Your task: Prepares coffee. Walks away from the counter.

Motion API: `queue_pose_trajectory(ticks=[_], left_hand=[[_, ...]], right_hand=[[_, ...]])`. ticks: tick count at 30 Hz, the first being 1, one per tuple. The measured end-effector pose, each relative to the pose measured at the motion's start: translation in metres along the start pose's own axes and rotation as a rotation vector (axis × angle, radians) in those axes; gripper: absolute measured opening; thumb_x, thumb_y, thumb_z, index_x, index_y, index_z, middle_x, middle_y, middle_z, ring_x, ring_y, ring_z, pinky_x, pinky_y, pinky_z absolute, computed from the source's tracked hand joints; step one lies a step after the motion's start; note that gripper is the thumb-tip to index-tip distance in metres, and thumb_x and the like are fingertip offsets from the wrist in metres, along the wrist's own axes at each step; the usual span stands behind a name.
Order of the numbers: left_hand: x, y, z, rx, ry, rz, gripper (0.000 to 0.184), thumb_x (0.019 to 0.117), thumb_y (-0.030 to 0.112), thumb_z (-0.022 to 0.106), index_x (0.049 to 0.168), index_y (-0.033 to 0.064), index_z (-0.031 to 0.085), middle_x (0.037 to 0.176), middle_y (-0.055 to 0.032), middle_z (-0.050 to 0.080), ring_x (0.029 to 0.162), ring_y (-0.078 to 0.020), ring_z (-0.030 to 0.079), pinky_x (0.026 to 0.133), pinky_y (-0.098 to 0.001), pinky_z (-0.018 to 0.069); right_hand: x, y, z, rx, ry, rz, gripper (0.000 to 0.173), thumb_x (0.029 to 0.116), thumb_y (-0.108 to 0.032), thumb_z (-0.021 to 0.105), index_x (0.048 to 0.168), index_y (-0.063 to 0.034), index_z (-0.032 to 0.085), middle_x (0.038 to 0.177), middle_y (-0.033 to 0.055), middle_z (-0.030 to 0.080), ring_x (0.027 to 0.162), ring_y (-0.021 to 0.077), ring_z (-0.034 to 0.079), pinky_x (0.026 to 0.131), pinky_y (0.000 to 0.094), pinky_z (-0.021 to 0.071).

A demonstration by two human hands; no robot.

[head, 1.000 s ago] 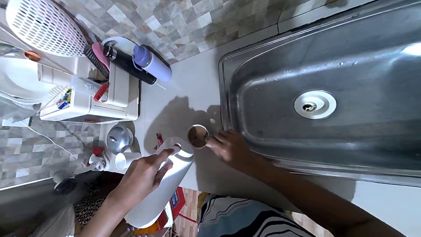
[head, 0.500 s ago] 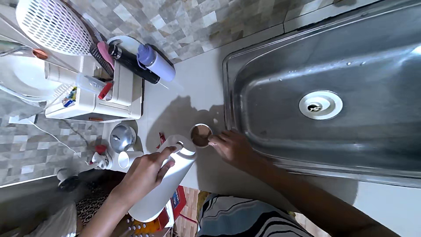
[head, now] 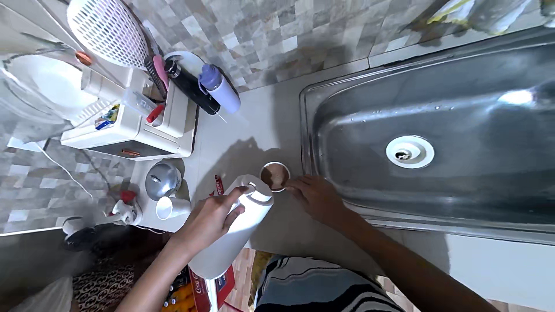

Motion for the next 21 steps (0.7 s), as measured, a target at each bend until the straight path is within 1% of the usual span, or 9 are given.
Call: queue_pose_trajectory(ticks=[4,8,9,11,12,14,17,19,21], left_hand=[[-0.009,-0.006,0.003,-0.044,0.025,0.018,0.04,0.1006,0.02,0.058,0.137,0.0038,0.061,0.078,-0.016,0.069,0.062,-0.034,0.067,0.06,-0.0497,0.0553],[-0.017,-0.013,0.002,-0.1,0.049,0.019,0.043,0.1017,0.022,0.058,0.142,0.0046,0.057,0.08,-0.017,0.07,0.064,-0.0349,0.067,0.063,-0.0512,0.0556],[-0.02,-0.014,0.0,-0.117,0.065,0.015,0.045,0.1016,0.022,0.059,0.142,0.004,0.056,0.079,-0.017,0.07,0.063,-0.0343,0.067,0.062,-0.0507,0.0554],[-0.028,-0.019,-0.004,-0.153,0.13,0.026,0.046,0.1008,0.022,0.059,0.143,0.0029,0.055,0.073,-0.0142,0.068,0.057,-0.0293,0.063,0.057,-0.0452,0.054],[-0.032,-0.021,-0.006,-0.173,0.16,0.031,0.046,0.1009,0.023,0.059,0.142,0.0027,0.055,0.073,-0.0132,0.068,0.055,-0.0272,0.063,0.056,-0.0433,0.0547],[-0.04,-0.028,-0.009,-0.218,0.191,0.023,0.047,0.1008,0.024,0.06,0.143,0.0033,0.055,0.076,-0.0134,0.07,0.057,-0.0263,0.065,0.057,-0.0434,0.0563],[-0.052,-0.038,-0.011,-0.29,0.22,0.025,0.047,0.1,0.026,0.06,0.143,0.0054,0.057,0.081,-0.0128,0.072,0.059,-0.0237,0.066,0.059,-0.0405,0.0565],[-0.059,-0.044,-0.013,-0.324,0.243,0.043,0.046,0.0998,0.026,0.06,0.141,0.0067,0.058,0.079,-0.0102,0.071,0.057,-0.0197,0.065,0.056,-0.0364,0.0558],[-0.066,-0.049,-0.016,-0.337,0.263,0.082,0.045,0.1002,0.026,0.059,0.141,0.0067,0.058,0.081,-0.01,0.072,0.058,-0.0187,0.065,0.056,-0.0353,0.0561]], right_hand=[[0.002,0.003,0.002,-0.07,0.073,0.028,0.025,0.1,-0.011,0.056,0.103,0.0039,0.075,0.094,0.0222,0.074,0.087,0.0442,0.072,0.077,0.0573,0.0571],[-0.001,-0.004,0.001,-0.118,0.044,0.1,0.025,0.1019,-0.011,0.056,0.108,0.0065,0.074,0.1,0.0264,0.074,0.095,0.049,0.071,0.083,0.0622,0.0546],[-0.003,-0.006,0.003,-0.122,0.023,0.116,0.026,0.1023,-0.011,0.055,0.109,0.0066,0.073,0.102,0.0268,0.073,0.096,0.0494,0.07,0.084,0.063,0.054],[-0.008,-0.009,0.006,-0.115,-0.007,0.142,0.026,0.1027,-0.01,0.054,0.11,0.007,0.073,0.103,0.0281,0.072,0.097,0.0499,0.07,0.084,0.0642,0.0533],[-0.01,-0.011,0.007,-0.104,-0.009,0.151,0.026,0.1027,-0.009,0.054,0.11,0.0072,0.072,0.103,0.0284,0.072,0.097,0.0495,0.07,0.085,0.064,0.0536],[-0.014,-0.014,0.009,-0.075,0.007,0.145,0.024,0.1015,-0.008,0.055,0.109,0.0075,0.073,0.102,0.0281,0.072,0.095,0.048,0.071,0.085,0.062,0.0552],[-0.017,-0.018,0.015,-0.057,0.02,0.145,0.025,0.101,-0.01,0.055,0.106,0.0056,0.073,0.099,0.0248,0.073,0.091,0.0435,0.072,0.081,0.0585,0.0568],[-0.015,-0.02,0.017,-0.059,0.018,0.181,0.025,0.1017,-0.011,0.055,0.107,0.0052,0.073,0.099,0.0242,0.073,0.091,0.0428,0.072,0.081,0.0589,0.0566],[-0.012,-0.022,0.018,-0.091,0.058,0.188,0.025,0.101,-0.012,0.055,0.106,0.0047,0.074,0.098,0.0236,0.073,0.091,0.0427,0.072,0.081,0.0595,0.0564]])
Point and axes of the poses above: each hand's wrist, its own x-axis towards the middle knuckle, its own z-axis out of the palm, y = z × x, the point moved 8 cm from there along x, towards the middle knuckle
